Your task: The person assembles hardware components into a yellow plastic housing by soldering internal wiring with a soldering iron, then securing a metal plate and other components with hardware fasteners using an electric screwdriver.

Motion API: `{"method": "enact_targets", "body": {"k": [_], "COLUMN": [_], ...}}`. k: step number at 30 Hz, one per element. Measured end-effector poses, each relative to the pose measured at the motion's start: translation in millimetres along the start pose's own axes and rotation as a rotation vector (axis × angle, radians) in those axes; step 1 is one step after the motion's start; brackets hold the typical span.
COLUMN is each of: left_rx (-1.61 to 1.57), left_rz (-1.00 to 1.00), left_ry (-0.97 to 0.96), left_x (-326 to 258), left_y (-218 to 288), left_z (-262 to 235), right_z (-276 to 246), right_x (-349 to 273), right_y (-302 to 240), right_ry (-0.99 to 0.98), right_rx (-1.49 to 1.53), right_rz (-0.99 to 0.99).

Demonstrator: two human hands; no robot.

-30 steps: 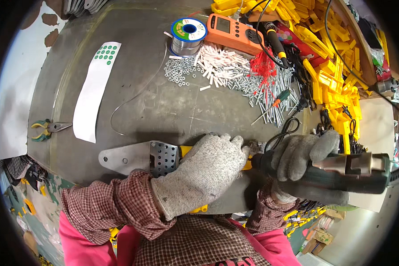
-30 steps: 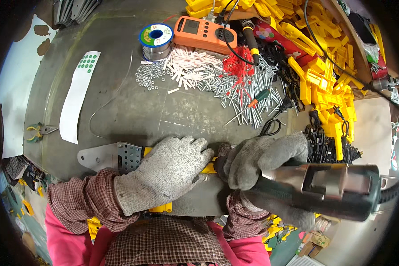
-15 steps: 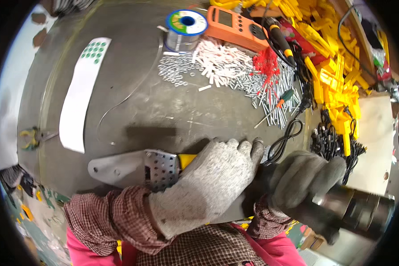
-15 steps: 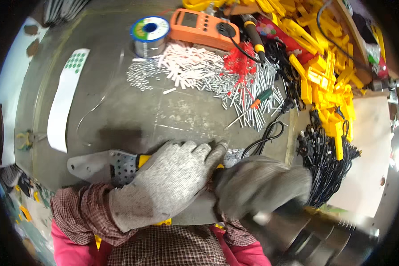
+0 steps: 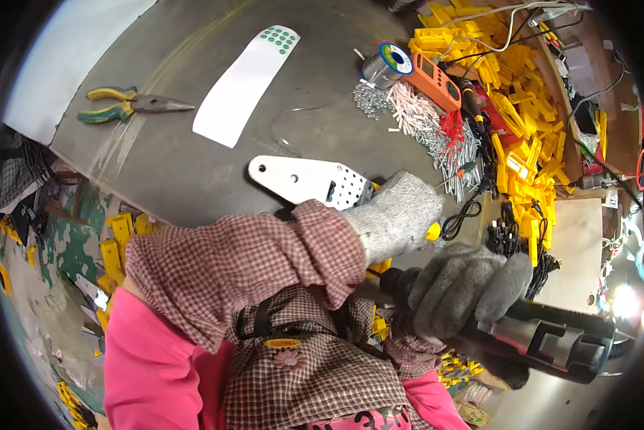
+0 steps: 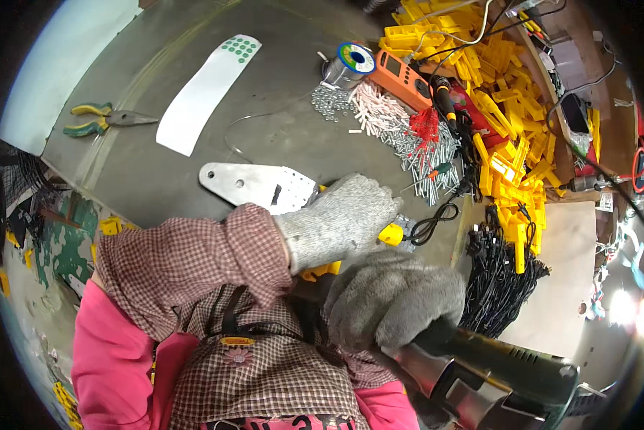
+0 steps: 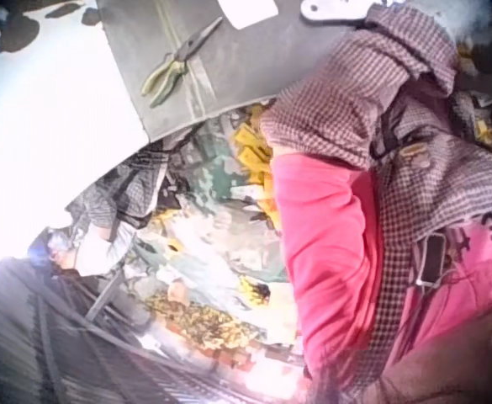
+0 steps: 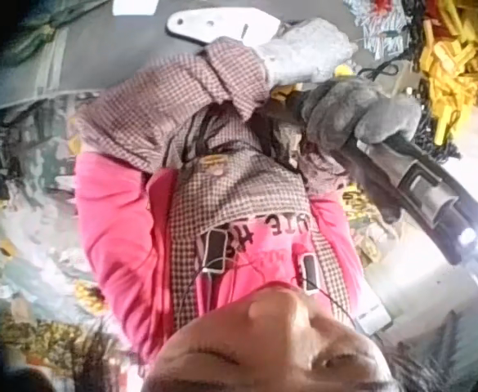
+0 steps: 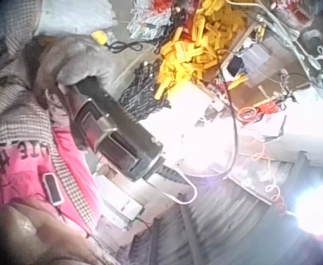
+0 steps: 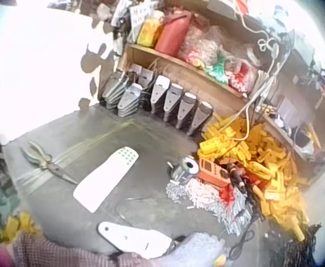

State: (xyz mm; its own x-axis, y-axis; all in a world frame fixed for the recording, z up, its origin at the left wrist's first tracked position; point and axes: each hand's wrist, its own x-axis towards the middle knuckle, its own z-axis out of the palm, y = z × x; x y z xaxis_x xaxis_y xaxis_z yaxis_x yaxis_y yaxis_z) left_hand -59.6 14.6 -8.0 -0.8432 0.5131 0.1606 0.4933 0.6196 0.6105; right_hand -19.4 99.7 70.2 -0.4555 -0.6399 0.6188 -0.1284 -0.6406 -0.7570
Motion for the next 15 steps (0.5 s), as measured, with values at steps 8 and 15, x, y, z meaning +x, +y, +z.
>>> {"method": "enact_targets", "body": {"k": [8, 15], "left_rx": [0.037, -0.001], "left_rz": [0.026, -0.013], "left_ry": [0.042, 0.042], "left_x": [-1.1, -7.3], "left_y": [-3.0, -1.2], "left_z": [7.6, -3.3], "right_z": [-1.0, -9.9], "right_x": [-11.2, -48.4], "right_y": [16.2, -1.4], "right_ry": [-0.165, -0.127], "right_rx": [0.066, -0.343], "right_rz": [0.050, 0.147]}}
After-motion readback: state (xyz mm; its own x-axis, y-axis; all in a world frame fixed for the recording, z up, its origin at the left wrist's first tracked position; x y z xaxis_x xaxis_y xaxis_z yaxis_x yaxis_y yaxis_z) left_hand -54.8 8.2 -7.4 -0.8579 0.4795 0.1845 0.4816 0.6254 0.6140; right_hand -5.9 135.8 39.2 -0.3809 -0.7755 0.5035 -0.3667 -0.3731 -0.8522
